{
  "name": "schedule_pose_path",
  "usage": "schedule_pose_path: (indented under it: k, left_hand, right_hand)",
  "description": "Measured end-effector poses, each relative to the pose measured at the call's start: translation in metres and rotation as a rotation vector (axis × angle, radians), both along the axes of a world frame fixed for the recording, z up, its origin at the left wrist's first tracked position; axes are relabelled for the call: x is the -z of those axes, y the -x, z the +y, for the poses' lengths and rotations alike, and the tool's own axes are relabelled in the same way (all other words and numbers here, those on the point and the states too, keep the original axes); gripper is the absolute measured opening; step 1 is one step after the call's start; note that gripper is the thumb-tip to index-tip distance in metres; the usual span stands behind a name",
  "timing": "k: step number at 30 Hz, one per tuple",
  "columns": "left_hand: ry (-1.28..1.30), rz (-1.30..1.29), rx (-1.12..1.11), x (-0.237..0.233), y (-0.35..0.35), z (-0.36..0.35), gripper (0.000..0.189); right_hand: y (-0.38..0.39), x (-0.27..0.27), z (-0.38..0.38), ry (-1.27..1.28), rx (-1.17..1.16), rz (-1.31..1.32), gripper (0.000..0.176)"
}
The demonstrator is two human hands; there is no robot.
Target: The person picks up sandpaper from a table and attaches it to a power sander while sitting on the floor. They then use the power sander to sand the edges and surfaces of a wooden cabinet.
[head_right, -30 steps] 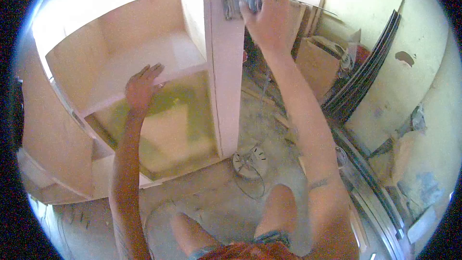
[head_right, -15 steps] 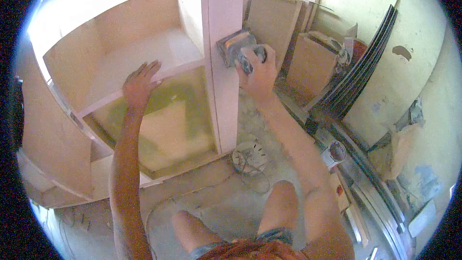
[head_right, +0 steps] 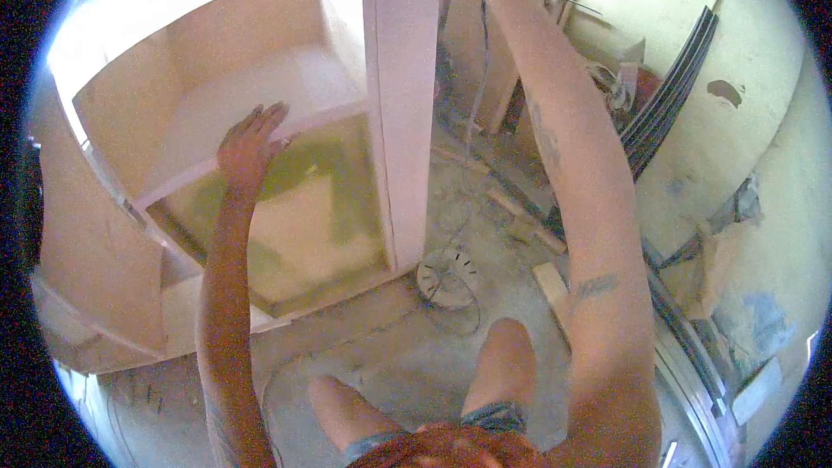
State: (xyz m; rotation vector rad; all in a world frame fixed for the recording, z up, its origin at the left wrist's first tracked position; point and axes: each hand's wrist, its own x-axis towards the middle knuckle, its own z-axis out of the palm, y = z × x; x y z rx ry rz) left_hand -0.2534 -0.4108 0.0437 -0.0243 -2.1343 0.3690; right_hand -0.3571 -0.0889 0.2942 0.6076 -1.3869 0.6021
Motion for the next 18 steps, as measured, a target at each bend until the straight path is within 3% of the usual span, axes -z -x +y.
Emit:
schedule_pose_path:
  k: [5, 10, 13, 18]
  left_hand:
    - [-0.005, -0.05, -0.035, -0.007, -0.009, 0.009, 0.06]
    - [-0.012, -0.022, -0.02, -0.006, -0.009, 0.009, 0.058]
    - [0.02, 0.033, 0.023, -0.002, -0.003, 0.003, 0.058]
    - [0.047, 0.037, -0.011, -0.002, -0.002, 0.004, 0.058]
  right_hand:
    - [-0.002, -0.005, -0.003, 0.04, -0.006, -0.054, 0.05]
    - [0.003, 0.086, 0.009, -0.1, 0.061, -0.098, 0.053]
    - [0.022, 0.153, 0.009, -0.029, 0.057, -0.036, 0.049]
    - [0.013, 0.25, 0.013, -0.023, -0.002, -0.248, 0.047]
